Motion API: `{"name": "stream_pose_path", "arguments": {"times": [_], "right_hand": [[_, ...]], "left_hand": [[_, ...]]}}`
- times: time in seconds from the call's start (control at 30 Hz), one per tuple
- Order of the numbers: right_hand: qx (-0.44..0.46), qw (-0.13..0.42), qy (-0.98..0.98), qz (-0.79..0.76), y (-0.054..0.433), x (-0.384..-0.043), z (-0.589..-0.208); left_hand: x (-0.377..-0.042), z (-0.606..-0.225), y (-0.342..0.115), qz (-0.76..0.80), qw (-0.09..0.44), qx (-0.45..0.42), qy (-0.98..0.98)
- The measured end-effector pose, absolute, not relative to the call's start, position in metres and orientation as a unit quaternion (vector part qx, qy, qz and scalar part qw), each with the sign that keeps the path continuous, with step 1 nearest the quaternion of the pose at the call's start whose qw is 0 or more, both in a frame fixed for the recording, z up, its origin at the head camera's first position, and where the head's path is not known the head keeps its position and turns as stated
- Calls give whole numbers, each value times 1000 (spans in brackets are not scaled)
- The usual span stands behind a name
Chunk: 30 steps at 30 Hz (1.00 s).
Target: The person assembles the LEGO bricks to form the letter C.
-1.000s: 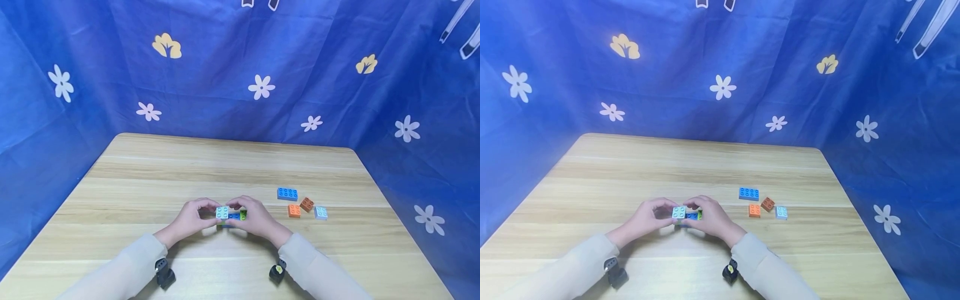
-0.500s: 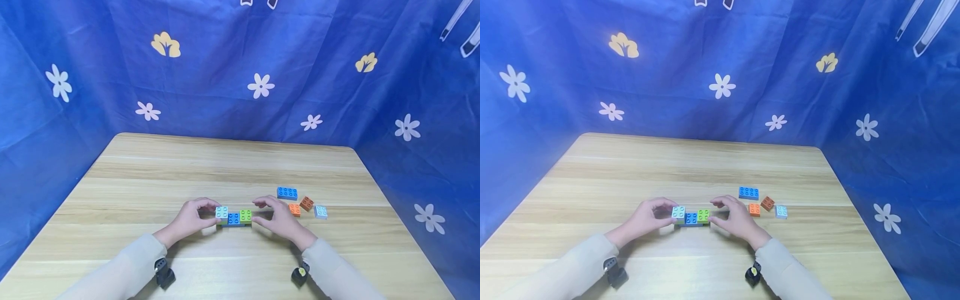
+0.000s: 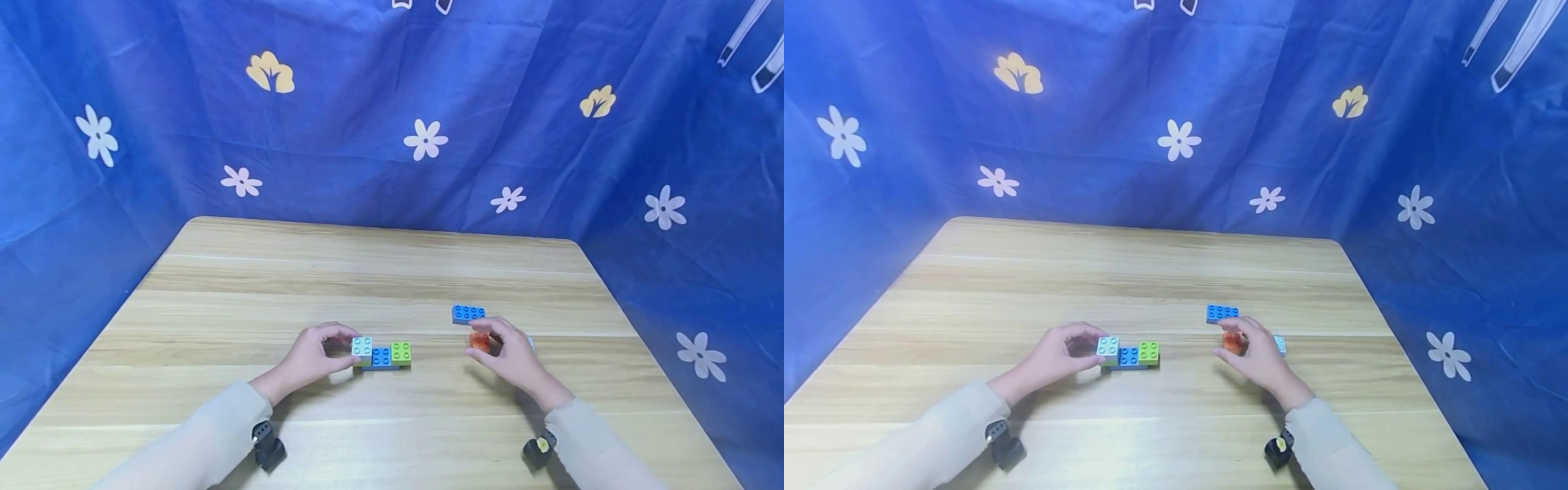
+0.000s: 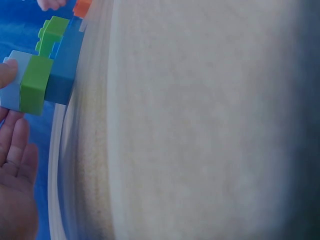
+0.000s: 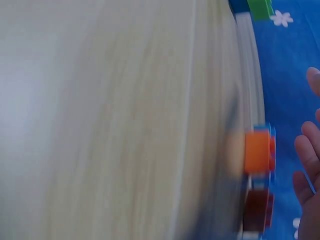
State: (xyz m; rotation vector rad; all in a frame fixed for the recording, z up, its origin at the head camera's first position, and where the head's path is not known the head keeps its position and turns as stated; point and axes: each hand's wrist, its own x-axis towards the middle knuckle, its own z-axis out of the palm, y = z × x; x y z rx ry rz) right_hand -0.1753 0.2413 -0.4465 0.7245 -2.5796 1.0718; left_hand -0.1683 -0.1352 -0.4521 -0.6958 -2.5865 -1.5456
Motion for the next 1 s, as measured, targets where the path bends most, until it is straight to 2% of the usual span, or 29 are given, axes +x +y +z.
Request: {"name": "stream_pose_path", "arguments": {"times": [0.23,0.63,1.0], "right_hand": [[215,150,-896,358,272,-175,-446],[176,158,-909,343,305,-171,-453],[139,119,-929,323,323,-170,-463]], "left_hand": [[-168,-452,-135,-504,18,-221,-835],[-166,-450,-135,-506,16,-218,-835],[-168,-452,-135,-501,17,-218,-838]]}}
